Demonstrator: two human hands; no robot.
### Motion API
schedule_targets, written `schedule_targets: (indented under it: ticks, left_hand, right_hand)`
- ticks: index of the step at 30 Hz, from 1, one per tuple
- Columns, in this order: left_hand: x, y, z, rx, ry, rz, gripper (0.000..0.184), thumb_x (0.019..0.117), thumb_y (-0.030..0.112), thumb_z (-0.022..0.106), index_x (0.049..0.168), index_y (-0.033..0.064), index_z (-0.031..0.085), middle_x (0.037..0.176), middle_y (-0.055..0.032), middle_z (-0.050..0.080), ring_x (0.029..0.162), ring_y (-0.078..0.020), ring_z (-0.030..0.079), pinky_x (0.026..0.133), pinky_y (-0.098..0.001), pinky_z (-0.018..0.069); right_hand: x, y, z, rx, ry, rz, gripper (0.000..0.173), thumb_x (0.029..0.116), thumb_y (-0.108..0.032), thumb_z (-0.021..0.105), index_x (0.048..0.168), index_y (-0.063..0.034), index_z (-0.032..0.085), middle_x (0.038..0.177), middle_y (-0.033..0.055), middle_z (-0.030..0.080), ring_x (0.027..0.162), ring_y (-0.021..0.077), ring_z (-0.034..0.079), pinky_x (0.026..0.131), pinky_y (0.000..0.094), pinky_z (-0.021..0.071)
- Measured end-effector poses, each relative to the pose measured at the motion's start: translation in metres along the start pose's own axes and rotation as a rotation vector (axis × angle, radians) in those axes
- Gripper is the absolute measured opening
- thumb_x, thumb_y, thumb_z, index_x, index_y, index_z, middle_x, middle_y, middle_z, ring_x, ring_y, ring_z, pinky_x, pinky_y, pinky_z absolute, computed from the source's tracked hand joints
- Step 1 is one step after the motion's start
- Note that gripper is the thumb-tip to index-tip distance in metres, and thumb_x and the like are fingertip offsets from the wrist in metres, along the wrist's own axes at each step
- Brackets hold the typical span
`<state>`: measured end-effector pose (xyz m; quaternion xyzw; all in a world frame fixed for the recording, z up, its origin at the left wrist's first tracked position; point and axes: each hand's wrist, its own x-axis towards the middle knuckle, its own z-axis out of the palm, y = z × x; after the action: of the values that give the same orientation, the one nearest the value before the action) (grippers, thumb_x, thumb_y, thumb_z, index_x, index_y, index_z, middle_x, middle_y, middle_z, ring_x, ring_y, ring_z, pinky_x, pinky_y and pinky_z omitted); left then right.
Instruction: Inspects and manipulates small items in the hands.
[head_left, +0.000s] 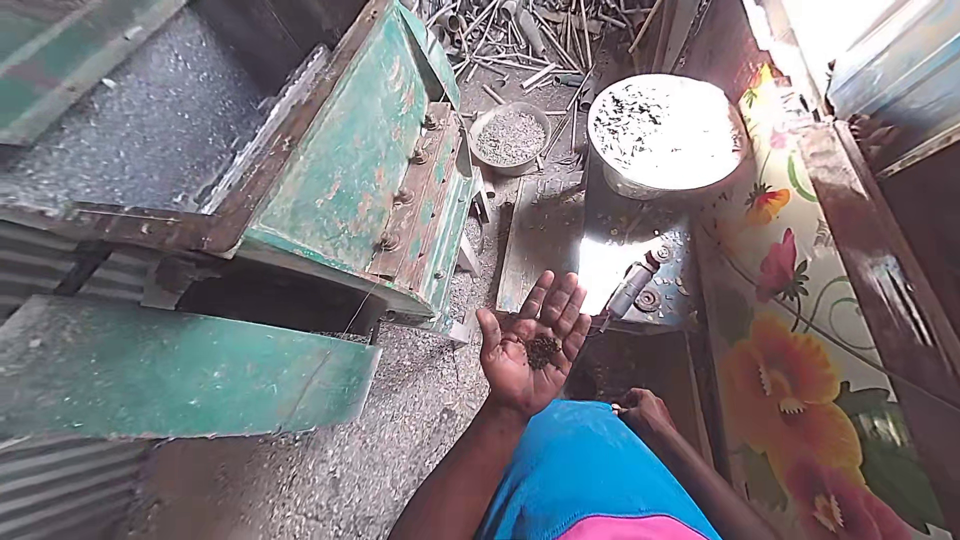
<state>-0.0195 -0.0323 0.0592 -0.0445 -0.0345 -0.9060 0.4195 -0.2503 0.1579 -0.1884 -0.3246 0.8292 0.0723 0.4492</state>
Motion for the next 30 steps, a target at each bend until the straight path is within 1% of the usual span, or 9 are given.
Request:
schedule_targets:
  ticks: [4, 7, 10, 13, 14, 16, 18, 20, 30]
  left_hand:
    - [-0.008, 0.002, 0.006, 0.007, -0.010, -0.003, 0.106, 0.0842, 0.088, 0.032, 0.157, 0.0100, 0.037, 0.159, -0.0230, 0.041, 0.149, -0.0392, 0.038, 0.121, -0.0531, 0.0322]
    - [-0.014, 0.003, 0.007, 0.012, -0.024, 0.004, 0.108, 0.0829, 0.089, 0.033, 0.159, 0.0124, 0.032, 0.160, -0.0228, 0.038, 0.149, -0.0401, 0.036, 0.120, -0.0533, 0.0319]
    - [-0.021, 0.007, 0.009, 0.018, -0.022, 0.003, 0.107, 0.0831, 0.088, 0.034, 0.159, 0.0138, 0.032, 0.161, -0.0222, 0.036, 0.150, -0.0402, 0.035, 0.121, -0.0540, 0.0312]
    - [-0.031, 0.009, 0.009, 0.010, -0.001, 0.006, 0.109, 0.0818, 0.089, 0.039, 0.160, 0.0144, 0.030, 0.162, -0.0228, 0.035, 0.150, -0.0409, 0.034, 0.120, -0.0546, 0.0313]
    - [-0.033, 0.009, 0.009, 0.007, 0.003, 0.004, 0.109, 0.0813, 0.088, 0.041, 0.161, 0.0149, 0.029, 0.162, -0.0225, 0.034, 0.150, -0.0406, 0.033, 0.121, -0.0544, 0.0312]
    - [-0.035, 0.007, 0.007, 0.009, 0.014, 0.002, 0.109, 0.0809, 0.089, 0.039, 0.161, 0.0154, 0.028, 0.163, -0.0216, 0.034, 0.150, -0.0398, 0.034, 0.121, -0.0536, 0.0315]
    - [-0.037, 0.004, 0.007, 0.010, 0.018, 0.001, 0.109, 0.0811, 0.090, 0.038, 0.160, 0.0158, 0.029, 0.162, -0.0217, 0.034, 0.150, -0.0400, 0.035, 0.120, -0.0540, 0.0328]
    - [-0.038, 0.002, 0.006, 0.023, -0.006, -0.006, 0.106, 0.0828, 0.088, 0.036, 0.160, 0.0162, 0.030, 0.162, -0.0213, 0.034, 0.149, -0.0403, 0.035, 0.120, -0.0546, 0.0321]
    - [-0.048, 0.001, -0.002, 0.085, -0.052, 0.005, 0.112, 0.0810, 0.093, 0.024, 0.164, 0.0178, 0.019, 0.164, -0.0232, 0.030, 0.153, -0.0399, 0.028, 0.120, -0.0486, 0.0329]
  right_hand:
    - [-0.011, -0.011, 0.006, -0.065, 0.038, 0.076, 0.037, 0.0865, -0.046, 0.075, 0.111, -0.0177, 0.074, 0.110, 0.0116, 0.074, 0.106, 0.0317, 0.070, 0.085, 0.0556, 0.0555]
    - [-0.024, -0.033, 0.012, -0.203, 0.079, 0.067, 0.028, 0.0940, -0.032, 0.066, 0.117, -0.0174, 0.070, 0.116, 0.0120, 0.073, 0.109, 0.0336, 0.070, 0.084, 0.0553, 0.0557]
    - [-0.016, -0.038, 0.008, -0.256, -0.046, 0.039, 0.036, 0.0916, -0.039, 0.067, 0.122, -0.0193, 0.069, 0.120, 0.0117, 0.072, 0.113, 0.0333, 0.069, 0.088, 0.0570, 0.0548]
    - [-0.039, -0.047, -0.024, -0.065, -0.110, -0.356, 0.036, 0.0903, -0.039, 0.072, 0.115, -0.0126, 0.071, 0.107, 0.0127, 0.072, 0.100, 0.0300, 0.070, 0.089, 0.0552, 0.0547]
    - [-0.060, -0.058, -0.042, 0.083, -0.037, -0.546, 0.033, 0.0907, -0.035, 0.073, 0.111, -0.0092, 0.072, 0.101, 0.0111, 0.072, 0.091, 0.0251, 0.069, 0.085, 0.0490, 0.0559]
    - [-0.109, -0.088, -0.073, 0.414, 0.230, -0.972, 0.023, 0.0937, -0.029, 0.070, 0.102, -0.0074, 0.074, 0.088, 0.0018, 0.070, 0.076, 0.0057, 0.064, 0.071, 0.0250, 0.0560]
    - [-0.159, -0.126, -0.103, 0.555, 0.478, -1.306, 0.019, 0.0988, -0.026, 0.067, 0.103, -0.0086, 0.073, 0.089, -0.0002, 0.068, 0.082, 0.0014, 0.062, 0.074, 0.0168, 0.0533]
    - [-0.198, -0.154, -0.125, 0.512, 0.655, -1.469, 0.016, 0.0992, -0.023, 0.067, 0.108, -0.0117, 0.074, 0.094, 0.0006, 0.069, 0.091, 0.0067, 0.064, 0.082, 0.0212, 0.0542]
    - [-0.214, -0.188, -0.128, 0.097, 0.774, -1.408, 0.017, 0.0982, -0.026, 0.062, 0.103, -0.0176, 0.076, 0.092, 0.0016, 0.072, 0.086, 0.0147, 0.064, 0.074, 0.0299, 0.0529]
